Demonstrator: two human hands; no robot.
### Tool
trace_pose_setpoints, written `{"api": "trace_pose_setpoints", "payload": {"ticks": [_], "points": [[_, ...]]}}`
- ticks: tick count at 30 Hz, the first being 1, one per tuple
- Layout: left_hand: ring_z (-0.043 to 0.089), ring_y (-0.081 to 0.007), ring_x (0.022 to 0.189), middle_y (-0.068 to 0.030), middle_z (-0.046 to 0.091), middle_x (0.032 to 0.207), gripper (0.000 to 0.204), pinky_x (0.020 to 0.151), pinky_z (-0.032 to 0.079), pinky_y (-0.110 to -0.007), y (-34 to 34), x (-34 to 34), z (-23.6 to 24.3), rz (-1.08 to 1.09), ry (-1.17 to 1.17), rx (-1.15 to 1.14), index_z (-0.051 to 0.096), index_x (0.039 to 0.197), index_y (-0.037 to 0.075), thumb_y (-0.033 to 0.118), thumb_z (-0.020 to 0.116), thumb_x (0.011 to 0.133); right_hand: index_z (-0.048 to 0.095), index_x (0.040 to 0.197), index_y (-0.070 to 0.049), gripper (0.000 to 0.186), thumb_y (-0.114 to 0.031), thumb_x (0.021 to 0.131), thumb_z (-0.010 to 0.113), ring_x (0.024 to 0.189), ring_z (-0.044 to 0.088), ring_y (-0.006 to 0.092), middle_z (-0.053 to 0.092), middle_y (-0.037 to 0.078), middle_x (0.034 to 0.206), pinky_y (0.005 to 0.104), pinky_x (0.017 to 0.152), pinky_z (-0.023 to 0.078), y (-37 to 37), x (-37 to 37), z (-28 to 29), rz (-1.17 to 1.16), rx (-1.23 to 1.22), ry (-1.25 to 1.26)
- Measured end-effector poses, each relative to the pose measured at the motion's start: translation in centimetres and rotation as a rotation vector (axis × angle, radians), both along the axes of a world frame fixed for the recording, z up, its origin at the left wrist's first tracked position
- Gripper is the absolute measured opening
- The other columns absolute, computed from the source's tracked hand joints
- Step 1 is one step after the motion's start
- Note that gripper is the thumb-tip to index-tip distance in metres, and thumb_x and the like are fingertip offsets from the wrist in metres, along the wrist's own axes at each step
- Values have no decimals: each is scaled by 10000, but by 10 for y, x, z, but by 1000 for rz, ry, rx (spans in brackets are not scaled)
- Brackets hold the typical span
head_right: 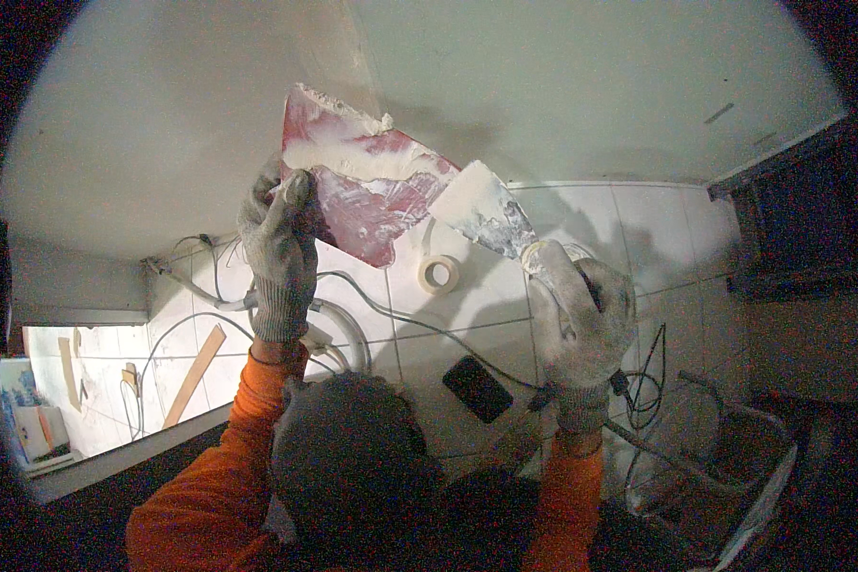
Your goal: The person applies joint compound along a ceiling joint using a putty knife, places drywall tape along the seam, and spreads additional compound over the tape with the putty knife.
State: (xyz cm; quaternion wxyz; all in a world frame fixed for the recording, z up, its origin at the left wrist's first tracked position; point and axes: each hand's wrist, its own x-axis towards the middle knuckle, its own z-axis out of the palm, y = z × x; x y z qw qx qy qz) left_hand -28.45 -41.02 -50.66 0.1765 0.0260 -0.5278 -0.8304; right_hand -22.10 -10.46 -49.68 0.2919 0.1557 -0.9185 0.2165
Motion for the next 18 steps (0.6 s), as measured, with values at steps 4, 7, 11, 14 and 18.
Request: {"api": "trace_pose_setpoints", "payload": {"ticks": [4, 7, 11, 14, 18], "points": [[545, -51, 696, 13, 626, 849, 256, 610, 426, -211, 4, 5, 1, 55, -32, -82, 642, 1150, -23, 174, 667, 989, 713, 1229, -113, 402, -134, 832, 772, 988, 603, 311, 615, 104, 1084, 435, 876, 500, -1, -1, -5, 7, 36, 20], [616, -83, 788, -34, 679, 934, 268, 698, 499, -234, 9, 8, -3, 31, -49, -49, 650, 1169, -46, 140, 680, 979, 724, 1233, -163, 462, -109, 788, 833, 1029, 615, 303, 619, 78, 1111, 445, 880, 497, -2, -2, -8, 16, 132, 50], [684, -120, 877, -79, 727, 1007, 281, 774, 565, -263, 16, 12, -11, 13, -72, -46, 655, 1193, -67, 105, 687, 973, 725, 1249, -174, 449, -152, 806, 798, 1088, 589, 332, 594, 82, 1104, 482, 932, 482, -18, 0, -9, 67, 88, 68], [681, -122, 902, -96, 725, 1018, 326, 814, 567, -272, 24, 18, -15, -29, -78, -123, 646, 1244, -70, 109, 689, 975, 731, 1238, -161, 431, -132, 812, 796, 1082, 593, 325, 601, 90, 1121, 475, 931, 491, -34, 4, -3, 50, 109, 54], [670, -133, 973, -109, 717, 1087, 380, 870, 561, -297, 35, 32, -15, -46, -72, -242, 601, 1339, -57, 127, 647, 1010, 738, 1231, -137, 432, -92, 807, 805, 1063, 601, 304, 608, 100, 1128, 452, 922, 500, -54, 8, 3, 8, 94, 12]]}}
